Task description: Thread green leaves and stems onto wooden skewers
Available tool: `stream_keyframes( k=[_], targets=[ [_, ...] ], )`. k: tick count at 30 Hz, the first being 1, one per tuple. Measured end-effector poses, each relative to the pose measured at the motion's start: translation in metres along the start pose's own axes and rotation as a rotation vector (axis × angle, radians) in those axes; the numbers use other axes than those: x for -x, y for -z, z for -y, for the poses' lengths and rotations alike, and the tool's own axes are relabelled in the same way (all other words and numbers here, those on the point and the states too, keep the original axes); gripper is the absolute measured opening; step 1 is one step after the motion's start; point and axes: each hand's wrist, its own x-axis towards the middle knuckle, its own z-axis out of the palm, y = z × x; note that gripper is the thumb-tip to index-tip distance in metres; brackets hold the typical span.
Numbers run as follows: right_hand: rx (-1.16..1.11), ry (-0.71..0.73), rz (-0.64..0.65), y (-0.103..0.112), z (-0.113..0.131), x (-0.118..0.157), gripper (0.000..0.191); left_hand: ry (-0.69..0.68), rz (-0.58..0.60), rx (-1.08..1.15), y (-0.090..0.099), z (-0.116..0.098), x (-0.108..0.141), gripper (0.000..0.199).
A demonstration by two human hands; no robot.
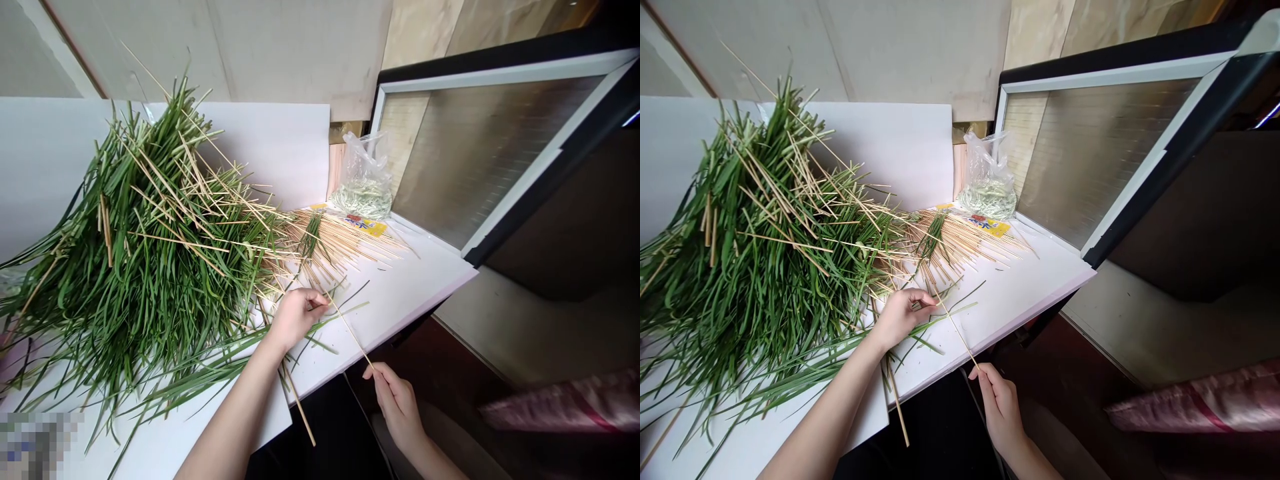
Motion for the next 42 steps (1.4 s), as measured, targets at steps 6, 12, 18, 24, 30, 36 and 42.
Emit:
stream_keyframes(
  k=[6, 12, 18, 24, 30, 36, 42],
  targets=[
    [-0.004, -0.011, -0.015, 0.0, -0.003, -0.001, 0.039, 0.006, 0.104, 0.145, 0.008, -0.004, 0.001, 0.015],
    [-0.001, -0.057, -0.034, 0.001, -0.004, 0.0, 0.04, 0.16, -0.065, 0.523, 0.028, 0.0, -0.001, 0.04],
    [-0.01, -0.066, -0.051, 0.0, -0.004, 0.0, 0.039, 0.146, -0.026, 0.513, 0.029, -0.001, 0.0, 0.04],
    [-0.004, -0.077, -0.073, -0.001, 0.0, 0.001, 0.04, 0.139, -0.026, 0.53, 0.025, 0.002, -0.001, 0.035],
    [0.022, -0.092, -0.055, 0.0, 0.003, 0.0, 0.043, 0.074, -0.09, 0.331, 0.026, 0.005, -0.003, 0.045],
    [0.023, -0.079, -0.071, 0.0, 0.003, 0.0, 0.042, -0.016, -0.217, 0.208, 0.027, 0.011, -0.003, 0.041],
    [0.011, -0.057, -0.093, -0.001, 0.004, -0.001, 0.041, -0.061, -0.388, 0.064, 0.03, 0.007, -0.003, 0.027]
  ],
)
